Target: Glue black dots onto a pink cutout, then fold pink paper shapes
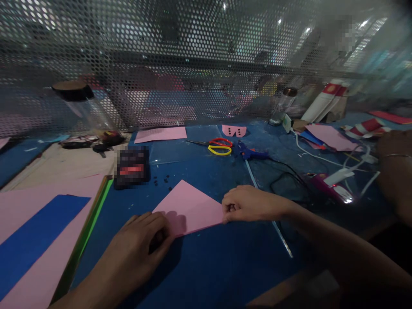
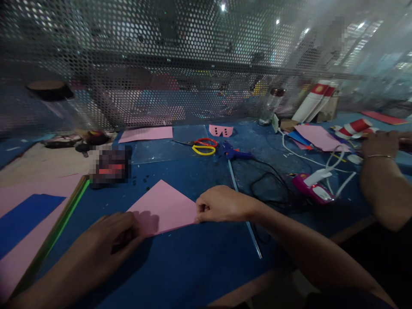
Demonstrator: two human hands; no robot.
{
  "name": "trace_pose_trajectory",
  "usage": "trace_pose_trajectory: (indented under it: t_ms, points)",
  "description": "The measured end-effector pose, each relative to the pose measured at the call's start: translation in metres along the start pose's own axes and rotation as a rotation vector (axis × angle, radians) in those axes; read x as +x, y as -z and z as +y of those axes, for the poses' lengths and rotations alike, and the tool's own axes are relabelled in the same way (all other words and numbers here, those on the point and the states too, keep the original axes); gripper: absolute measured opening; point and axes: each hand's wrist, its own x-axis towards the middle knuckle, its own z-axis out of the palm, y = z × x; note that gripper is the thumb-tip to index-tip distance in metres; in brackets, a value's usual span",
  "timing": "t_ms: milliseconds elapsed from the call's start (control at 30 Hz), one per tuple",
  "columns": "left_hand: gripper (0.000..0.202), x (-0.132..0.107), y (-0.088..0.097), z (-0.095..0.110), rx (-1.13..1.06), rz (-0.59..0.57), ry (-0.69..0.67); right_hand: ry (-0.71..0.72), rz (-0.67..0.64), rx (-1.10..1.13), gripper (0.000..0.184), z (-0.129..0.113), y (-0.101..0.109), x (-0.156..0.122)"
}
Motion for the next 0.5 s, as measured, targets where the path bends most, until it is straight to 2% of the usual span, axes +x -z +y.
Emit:
trace_pose_trajectory:
  t_ms: [300,500]
  points:
    - [0.024,0.0008,-0.0017,-0.0009,-0.041,0.061,-0.019,-0.010,0.006,-0.043,0.019,0.0000,0.0001,-0.0013]
    - [0.026,-0.0003,-0.0014,-0.0009,-0.005,0.045,-0.013,-0.019,0.007,-0.098,0.022,0.0013,0.0007,-0.0020]
